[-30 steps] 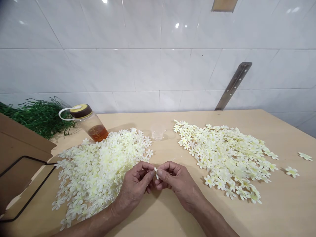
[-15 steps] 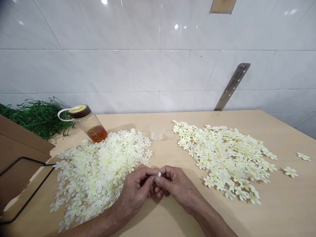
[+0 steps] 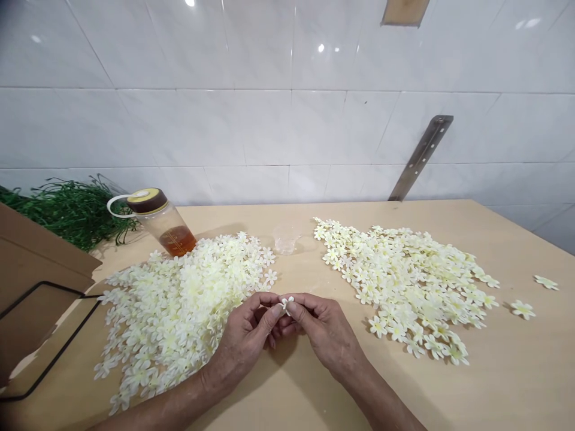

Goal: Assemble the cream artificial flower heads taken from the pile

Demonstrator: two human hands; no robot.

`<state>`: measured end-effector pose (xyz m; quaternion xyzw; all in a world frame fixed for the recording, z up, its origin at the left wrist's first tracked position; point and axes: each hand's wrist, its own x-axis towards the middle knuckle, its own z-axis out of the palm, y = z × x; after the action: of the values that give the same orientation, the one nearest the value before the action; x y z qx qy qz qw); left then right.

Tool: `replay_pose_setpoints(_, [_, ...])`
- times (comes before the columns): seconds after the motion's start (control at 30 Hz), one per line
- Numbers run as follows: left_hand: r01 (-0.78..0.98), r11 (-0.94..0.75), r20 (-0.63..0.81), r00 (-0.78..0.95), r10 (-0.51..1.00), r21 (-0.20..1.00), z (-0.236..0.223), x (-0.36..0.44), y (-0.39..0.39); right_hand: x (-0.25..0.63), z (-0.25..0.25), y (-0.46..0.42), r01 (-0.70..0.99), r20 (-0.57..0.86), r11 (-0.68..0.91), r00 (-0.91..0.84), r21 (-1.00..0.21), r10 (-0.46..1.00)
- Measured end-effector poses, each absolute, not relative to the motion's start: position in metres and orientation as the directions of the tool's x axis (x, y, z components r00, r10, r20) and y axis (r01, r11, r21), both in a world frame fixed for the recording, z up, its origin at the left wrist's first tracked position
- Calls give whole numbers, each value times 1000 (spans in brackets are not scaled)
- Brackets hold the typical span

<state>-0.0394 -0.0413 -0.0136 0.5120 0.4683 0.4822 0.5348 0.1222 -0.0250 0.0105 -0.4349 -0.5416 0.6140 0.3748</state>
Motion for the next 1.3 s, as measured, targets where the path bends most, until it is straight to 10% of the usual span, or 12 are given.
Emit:
replay_pose_setpoints(0.77, [-29, 34, -33, 29, 999, 999, -16, -42, -35, 127, 0, -22, -225, -231, -355, -440, -908, 868])
replay_pose_setpoints(1.3, [-56, 42, -35, 124, 992, 998, -11, -40, -41, 118, 0, -25, -14, -154, -164, -274, -986, 949])
